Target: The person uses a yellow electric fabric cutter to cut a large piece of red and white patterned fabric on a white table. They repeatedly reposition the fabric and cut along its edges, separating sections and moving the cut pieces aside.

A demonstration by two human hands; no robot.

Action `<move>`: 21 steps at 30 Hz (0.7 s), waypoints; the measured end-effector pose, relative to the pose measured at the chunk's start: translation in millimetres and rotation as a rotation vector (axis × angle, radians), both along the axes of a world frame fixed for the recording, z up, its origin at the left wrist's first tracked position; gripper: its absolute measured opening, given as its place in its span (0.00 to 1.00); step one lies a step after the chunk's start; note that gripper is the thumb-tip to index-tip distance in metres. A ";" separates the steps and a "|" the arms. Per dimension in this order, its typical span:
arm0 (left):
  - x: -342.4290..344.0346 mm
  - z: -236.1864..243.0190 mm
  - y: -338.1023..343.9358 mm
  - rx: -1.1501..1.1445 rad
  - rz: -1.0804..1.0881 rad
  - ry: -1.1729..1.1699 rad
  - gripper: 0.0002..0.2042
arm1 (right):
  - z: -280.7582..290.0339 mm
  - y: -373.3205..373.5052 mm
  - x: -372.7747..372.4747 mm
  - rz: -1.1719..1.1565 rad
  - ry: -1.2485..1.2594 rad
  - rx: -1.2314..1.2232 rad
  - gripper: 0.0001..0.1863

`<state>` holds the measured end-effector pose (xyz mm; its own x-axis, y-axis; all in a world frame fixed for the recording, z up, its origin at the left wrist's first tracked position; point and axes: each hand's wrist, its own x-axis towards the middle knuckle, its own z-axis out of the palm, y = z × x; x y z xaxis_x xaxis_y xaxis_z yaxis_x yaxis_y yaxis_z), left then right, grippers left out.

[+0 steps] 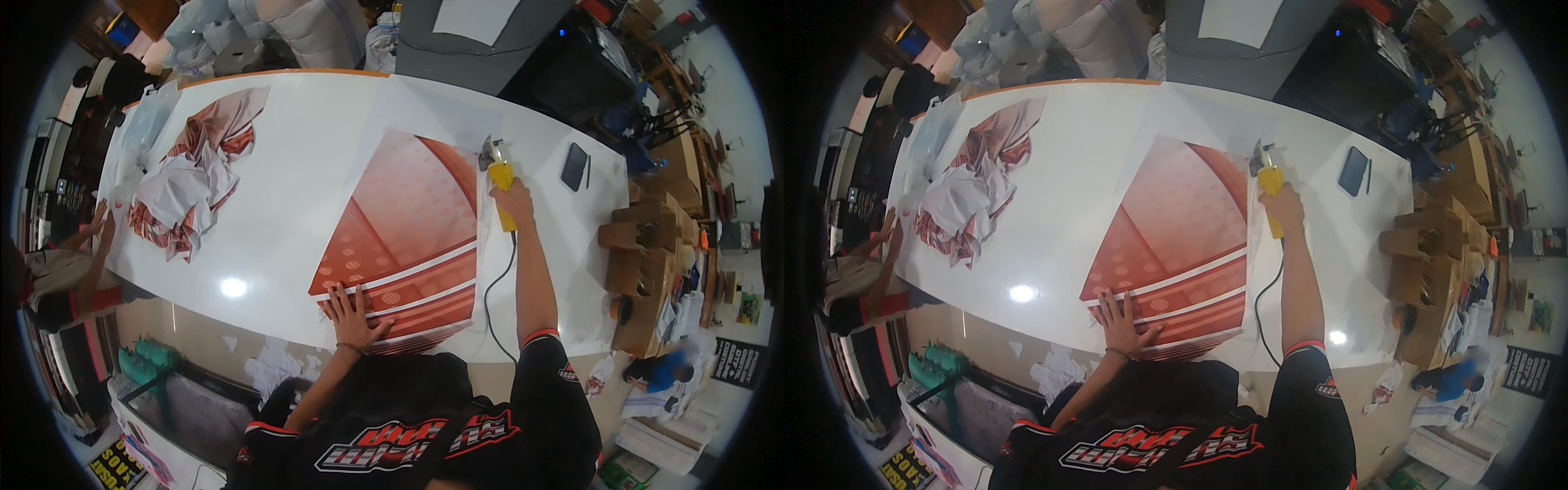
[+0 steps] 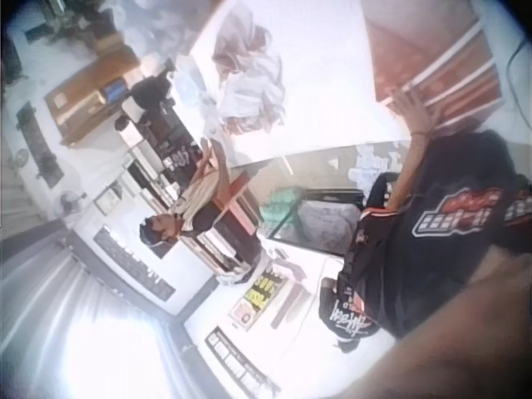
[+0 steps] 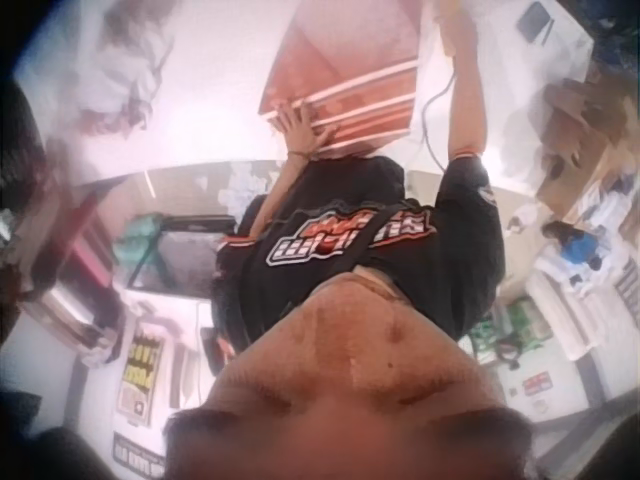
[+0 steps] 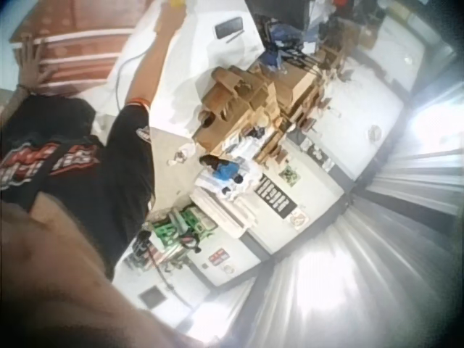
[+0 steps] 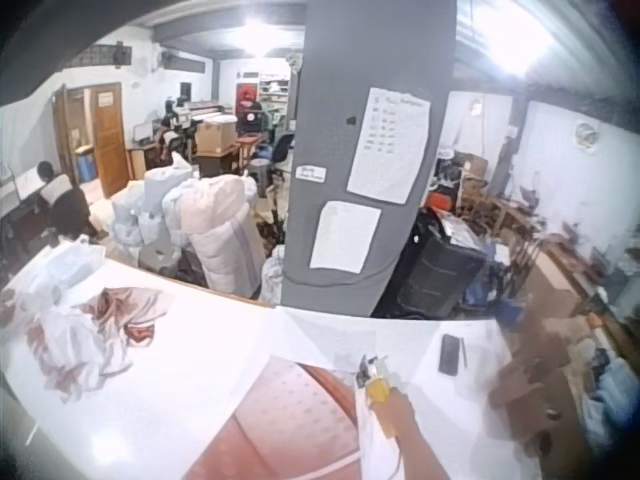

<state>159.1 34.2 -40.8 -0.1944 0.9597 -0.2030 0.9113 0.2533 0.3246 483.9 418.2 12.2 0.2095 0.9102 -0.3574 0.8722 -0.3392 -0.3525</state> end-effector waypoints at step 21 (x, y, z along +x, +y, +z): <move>-271.1 -7.2 51.1 -0.041 0.519 0.072 0.57 | 11.2 -141.1 -4.1 0.143 0.758 0.098 0.26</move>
<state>-112.0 85.3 -48.0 -0.6569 0.7249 -0.2073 0.6822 0.6885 0.2459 479.8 277.1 23.4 -0.1819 0.9448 -0.2725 0.4138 -0.1779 -0.8928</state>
